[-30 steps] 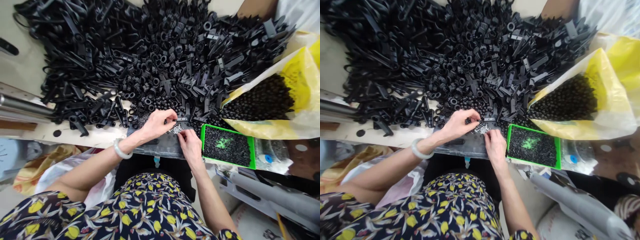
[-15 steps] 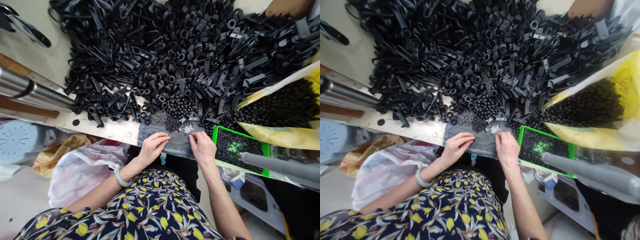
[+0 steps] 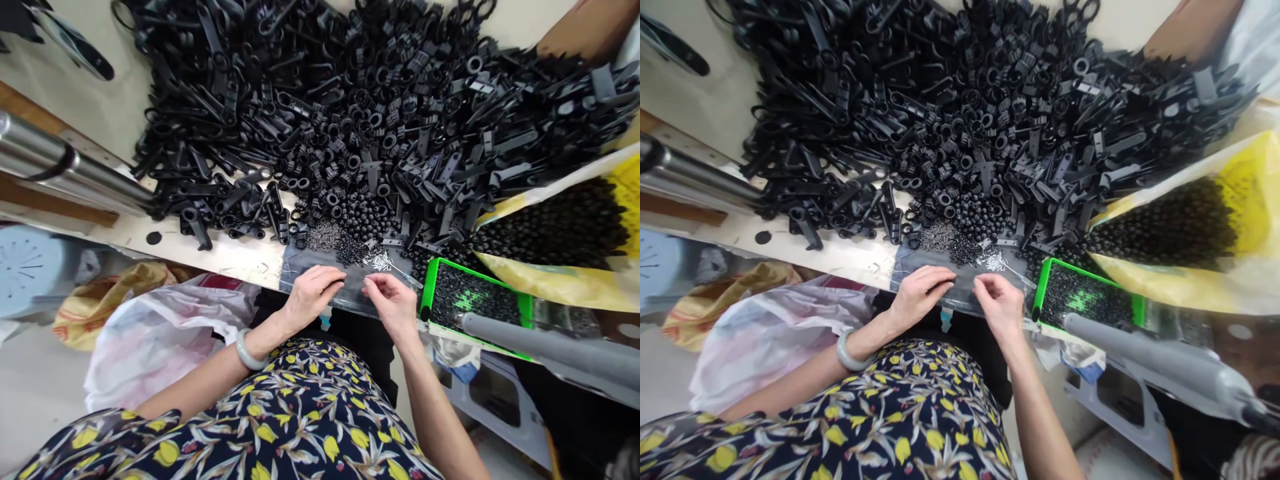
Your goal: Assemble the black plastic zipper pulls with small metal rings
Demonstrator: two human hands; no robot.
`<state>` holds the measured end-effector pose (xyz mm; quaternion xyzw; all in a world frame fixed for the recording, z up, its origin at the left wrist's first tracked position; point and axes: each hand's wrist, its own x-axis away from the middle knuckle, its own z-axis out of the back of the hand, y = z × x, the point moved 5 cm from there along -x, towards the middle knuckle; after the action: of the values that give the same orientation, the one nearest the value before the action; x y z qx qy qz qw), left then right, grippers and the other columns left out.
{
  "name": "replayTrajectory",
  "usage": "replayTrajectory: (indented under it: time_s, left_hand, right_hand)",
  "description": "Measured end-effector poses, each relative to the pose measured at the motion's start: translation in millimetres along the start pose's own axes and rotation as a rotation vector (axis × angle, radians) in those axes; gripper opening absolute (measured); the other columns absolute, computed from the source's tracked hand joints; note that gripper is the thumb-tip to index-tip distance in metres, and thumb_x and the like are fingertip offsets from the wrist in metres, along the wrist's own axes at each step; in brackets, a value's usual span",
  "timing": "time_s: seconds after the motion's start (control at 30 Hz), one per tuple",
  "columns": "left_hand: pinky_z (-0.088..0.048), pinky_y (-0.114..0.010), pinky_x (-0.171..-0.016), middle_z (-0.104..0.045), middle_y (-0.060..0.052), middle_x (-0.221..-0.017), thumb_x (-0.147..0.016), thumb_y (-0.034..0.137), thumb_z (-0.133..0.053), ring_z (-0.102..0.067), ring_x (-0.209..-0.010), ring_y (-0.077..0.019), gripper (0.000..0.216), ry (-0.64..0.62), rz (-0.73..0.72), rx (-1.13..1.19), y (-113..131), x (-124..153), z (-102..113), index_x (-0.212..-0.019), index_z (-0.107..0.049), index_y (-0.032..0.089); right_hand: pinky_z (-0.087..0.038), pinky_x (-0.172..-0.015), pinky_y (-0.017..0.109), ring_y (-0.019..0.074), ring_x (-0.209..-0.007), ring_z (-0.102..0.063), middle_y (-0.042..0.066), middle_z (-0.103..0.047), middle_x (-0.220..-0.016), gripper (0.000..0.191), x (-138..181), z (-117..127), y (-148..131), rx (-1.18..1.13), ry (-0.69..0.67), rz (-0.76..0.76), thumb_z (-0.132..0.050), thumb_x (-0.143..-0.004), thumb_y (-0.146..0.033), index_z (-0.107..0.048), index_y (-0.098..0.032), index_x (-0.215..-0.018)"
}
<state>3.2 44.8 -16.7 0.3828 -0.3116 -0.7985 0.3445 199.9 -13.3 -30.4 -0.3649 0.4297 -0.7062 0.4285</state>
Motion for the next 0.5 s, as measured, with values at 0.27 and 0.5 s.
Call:
replayTrajectory:
  time_s: [0.27, 0.5]
  left_hand:
    - [-0.062, -0.037, -0.090, -0.078, -0.010, -0.106, -0.100, 0.018, -0.063, -0.074, -0.099, -0.0207, 0.015, 0.023, -0.003, -0.028, -1, 0, 0, -0.110, -0.074, 0.016]
    - [-0.063, -0.037, -0.089, -0.078, -0.009, -0.104, -0.099, 0.018, -0.064, -0.074, -0.097, -0.0205, 0.014, 0.015, 0.045, 0.050, -1, -3, 2, -0.108, -0.075, 0.017]
  right_hand:
    - [-0.064, -0.073, 0.033, 0.0183, -0.073, -0.074, 0.003, -0.076, -0.085, 0.023, 8, -25, -16, -0.221, -0.032, 0.034, -0.077, -0.090, -0.044, -0.076, -0.021, -0.095]
    - [-0.061, -0.067, 0.031, 0.0180, -0.082, -0.069, 0.006, -0.069, -0.098, 0.018, 8, -35, -28, -0.025, -0.069, 0.231, -0.070, -0.097, -0.040, -0.078, -0.024, -0.095]
